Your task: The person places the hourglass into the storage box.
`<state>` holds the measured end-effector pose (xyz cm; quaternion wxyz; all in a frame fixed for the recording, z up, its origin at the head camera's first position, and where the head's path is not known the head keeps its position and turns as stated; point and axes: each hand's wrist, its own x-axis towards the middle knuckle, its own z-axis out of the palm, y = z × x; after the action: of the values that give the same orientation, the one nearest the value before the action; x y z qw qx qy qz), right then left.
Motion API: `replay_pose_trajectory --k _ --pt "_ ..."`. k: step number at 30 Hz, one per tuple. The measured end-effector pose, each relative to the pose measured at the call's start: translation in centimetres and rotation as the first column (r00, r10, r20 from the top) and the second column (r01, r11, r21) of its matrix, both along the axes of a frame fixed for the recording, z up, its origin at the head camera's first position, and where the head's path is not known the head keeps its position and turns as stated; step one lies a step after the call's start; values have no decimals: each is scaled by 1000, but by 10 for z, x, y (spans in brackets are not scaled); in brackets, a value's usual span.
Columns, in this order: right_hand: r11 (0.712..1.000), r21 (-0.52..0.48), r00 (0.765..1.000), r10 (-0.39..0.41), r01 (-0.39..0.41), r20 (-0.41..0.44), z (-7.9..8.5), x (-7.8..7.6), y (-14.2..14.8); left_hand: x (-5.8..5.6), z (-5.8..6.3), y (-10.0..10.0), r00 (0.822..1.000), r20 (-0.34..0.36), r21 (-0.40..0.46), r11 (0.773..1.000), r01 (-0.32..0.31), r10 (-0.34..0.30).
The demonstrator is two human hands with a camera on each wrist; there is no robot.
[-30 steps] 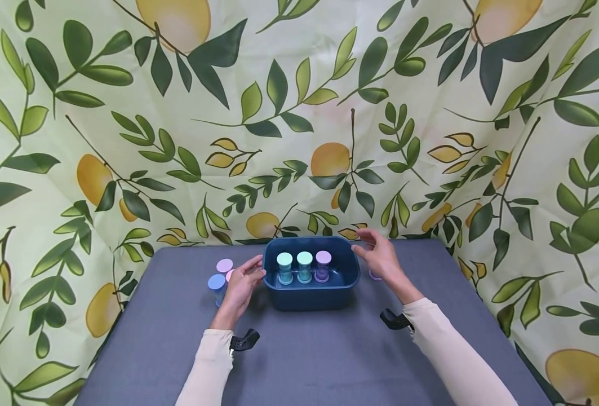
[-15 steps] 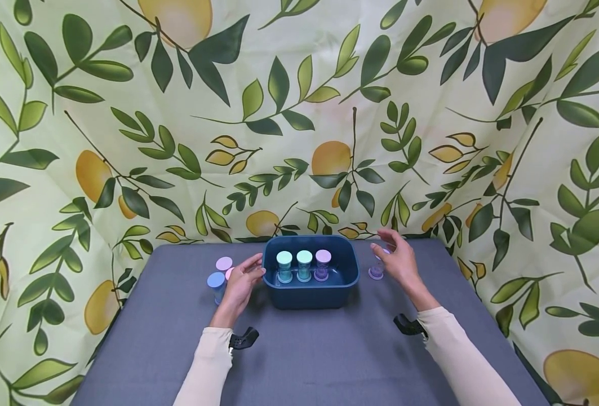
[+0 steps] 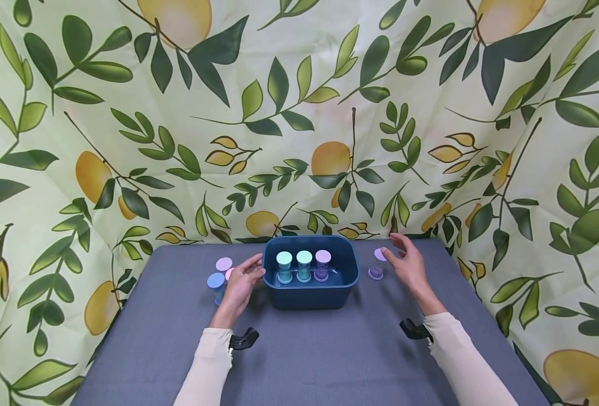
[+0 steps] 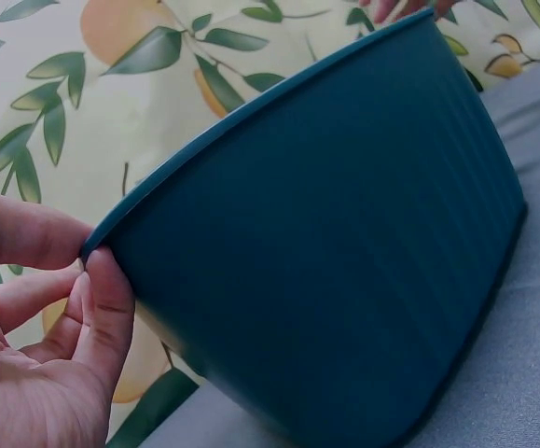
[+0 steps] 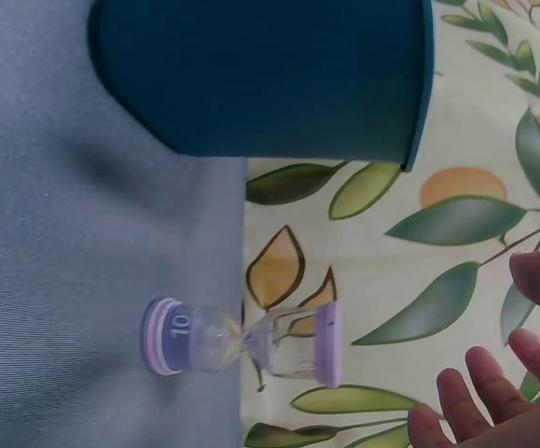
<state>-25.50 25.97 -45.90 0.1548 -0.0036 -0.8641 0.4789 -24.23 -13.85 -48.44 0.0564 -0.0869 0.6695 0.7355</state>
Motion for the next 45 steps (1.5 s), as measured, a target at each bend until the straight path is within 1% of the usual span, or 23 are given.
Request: replay_pose_trajectory --k 7,12,17,21,27,34,40,45 --pt "998 -65 999 -20 22 38 -10 -6 6 -1 0 0 1000 5 0 1000 -4 4" --pt "992 -129 996 4 7 86 -21 -13 10 -1 0 0 1000 6 5 1000 -4 4" --pt "984 -179 991 36 -12 130 -32 -19 12 0 -1 0 1000 -9 0 1000 1 -1" --pt "979 -204 984 48 -12 171 -40 -21 12 0 -1 0 1000 -13 -1 1000 2 -2" --pt "978 -207 972 48 1 232 -46 -21 10 -1 -2 0 1000 -12 2 1000 1 -1" --pt "969 -245 966 56 8 254 -52 -23 8 -1 -3 1 1000 -11 4 1000 -8 8" --pt "946 -324 956 80 17 283 -61 -27 10 -1 -3 1 1000 -15 9 1000 -12 12" --pt "942 -334 950 83 25 303 -66 -30 11 -1 -2 1 1000 -10 7 1000 -14 14"
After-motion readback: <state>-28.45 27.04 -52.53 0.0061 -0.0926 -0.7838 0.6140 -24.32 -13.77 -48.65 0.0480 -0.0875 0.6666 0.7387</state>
